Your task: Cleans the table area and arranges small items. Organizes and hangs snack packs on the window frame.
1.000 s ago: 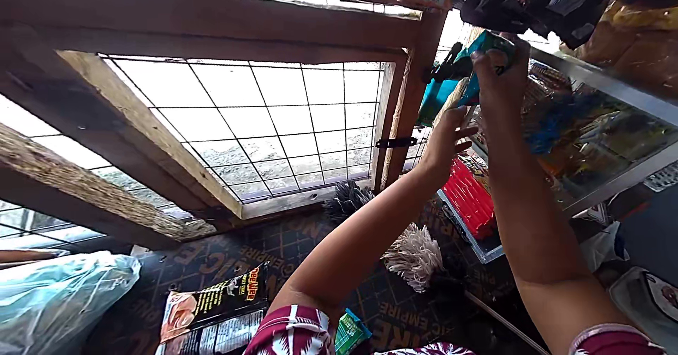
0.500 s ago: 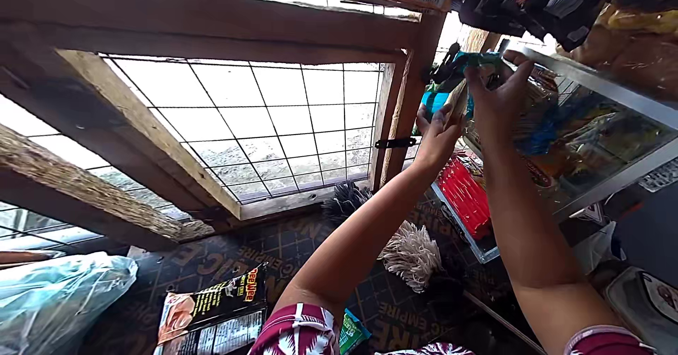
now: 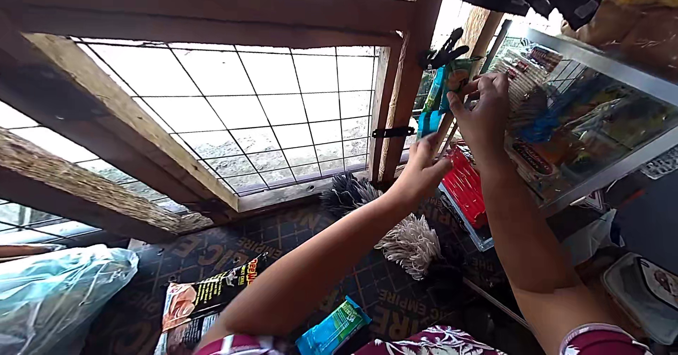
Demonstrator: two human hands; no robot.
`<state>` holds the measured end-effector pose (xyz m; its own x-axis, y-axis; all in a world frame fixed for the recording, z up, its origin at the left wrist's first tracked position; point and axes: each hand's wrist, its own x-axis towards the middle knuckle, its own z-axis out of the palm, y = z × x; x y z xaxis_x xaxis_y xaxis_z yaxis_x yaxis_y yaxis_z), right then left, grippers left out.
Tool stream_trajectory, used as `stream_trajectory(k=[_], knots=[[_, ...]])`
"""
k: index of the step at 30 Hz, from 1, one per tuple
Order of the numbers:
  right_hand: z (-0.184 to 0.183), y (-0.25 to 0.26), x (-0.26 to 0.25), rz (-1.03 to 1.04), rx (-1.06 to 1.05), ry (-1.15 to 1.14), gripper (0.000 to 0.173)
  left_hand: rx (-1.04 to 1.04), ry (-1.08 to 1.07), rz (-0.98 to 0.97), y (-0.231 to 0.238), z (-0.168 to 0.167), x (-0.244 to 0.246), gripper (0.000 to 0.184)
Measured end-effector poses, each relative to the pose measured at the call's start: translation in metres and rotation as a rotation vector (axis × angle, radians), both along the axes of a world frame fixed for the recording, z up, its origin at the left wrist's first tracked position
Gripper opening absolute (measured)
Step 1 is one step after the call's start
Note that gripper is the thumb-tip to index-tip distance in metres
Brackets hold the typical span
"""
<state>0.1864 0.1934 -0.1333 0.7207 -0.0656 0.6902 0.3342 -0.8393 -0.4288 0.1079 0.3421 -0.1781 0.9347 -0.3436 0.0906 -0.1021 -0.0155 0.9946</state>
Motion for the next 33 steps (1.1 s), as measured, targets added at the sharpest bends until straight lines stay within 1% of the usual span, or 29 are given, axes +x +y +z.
stream_trajectory(k=[2,4,7,9,11,13,14,15,17,18,19,20,21,23,25,26,28,30,31,33], knots=[[0.001,-0.002,-0.008,0.007,0.007,0.032,0.04,0.097,-0.059,-0.15,0.029,-0.001,-0.028,0.054],[0.001,-0.006,-0.021,0.048,-0.009,0.065,0.041,0.211,-0.111,-0.237,0.061,-0.007,-0.052,0.052],[-0.002,-0.002,-0.042,0.168,-0.075,0.108,0.04,0.46,-0.186,-0.235,0.113,-0.02,-0.079,0.052],[-0.009,0.012,-0.054,0.259,-0.114,0.124,0.036,0.687,-0.192,-0.223,0.145,-0.029,-0.099,0.043],[-0.013,0.029,-0.072,0.353,-0.15,0.206,0.037,0.86,-0.191,-0.24,0.166,-0.045,-0.124,0.034],[-0.017,0.044,-0.097,0.549,-0.202,0.315,0.041,0.947,-0.145,-0.226,0.173,-0.064,-0.155,0.032],[-0.021,0.051,-0.11,0.684,-0.249,0.34,0.041,0.973,-0.117,-0.202,0.173,-0.074,-0.171,0.039],[-0.028,0.057,-0.122,0.82,-0.306,0.364,0.039,0.991,-0.095,-0.164,0.17,-0.084,-0.187,0.05],[-0.052,0.068,-0.144,1.057,-0.413,0.41,0.026,1.021,-0.088,-0.074,0.164,-0.106,-0.213,0.071],[-0.067,0.073,-0.153,1.146,-0.47,0.441,0.019,1.031,-0.095,-0.031,0.161,-0.117,-0.222,0.076],[-0.084,0.077,-0.161,1.207,-0.539,0.467,0.022,1.03,-0.108,0.012,0.159,-0.127,-0.23,0.077],[-0.101,0.081,-0.167,1.244,-0.614,0.48,0.03,1.014,-0.131,0.059,0.158,-0.133,-0.235,0.076],[-0.118,0.084,-0.172,1.264,-0.683,0.486,0.034,0.991,-0.154,0.103,0.158,-0.137,-0.238,0.072],[-0.146,0.091,-0.18,1.29,-0.791,0.47,0.034,0.939,-0.194,0.163,0.159,-0.142,-0.242,0.063],[-0.167,0.095,-0.184,1.303,-0.823,0.398,0.029,0.891,-0.211,0.203,0.16,-0.143,-0.242,0.055],[-0.173,0.096,-0.185,1.309,-0.798,0.353,0.025,0.864,-0.204,0.22,0.161,-0.143,-0.242,0.053],[-0.176,0.095,-0.186,1.339,-0.681,0.312,0.019,0.767,-0.129,0.212,0.163,-0.138,-0.241,0.053],[-0.171,0.089,-0.186,1.376,-0.547,0.36,0.015,0.621,0.022,0.151,0.169,-0.133,-0.243,0.054],[-0.168,0.085,-0.186,1.4,-0.476,0.398,0.014,0.49,0.15,0.095,0.173,-0.13,-0.244,0.052],[-0.161,0.076,-0.185,1.453,-0.305,0.47,0.012,0.153,0.365,-0.014,0.178,-0.133,-0.247,0.045]])
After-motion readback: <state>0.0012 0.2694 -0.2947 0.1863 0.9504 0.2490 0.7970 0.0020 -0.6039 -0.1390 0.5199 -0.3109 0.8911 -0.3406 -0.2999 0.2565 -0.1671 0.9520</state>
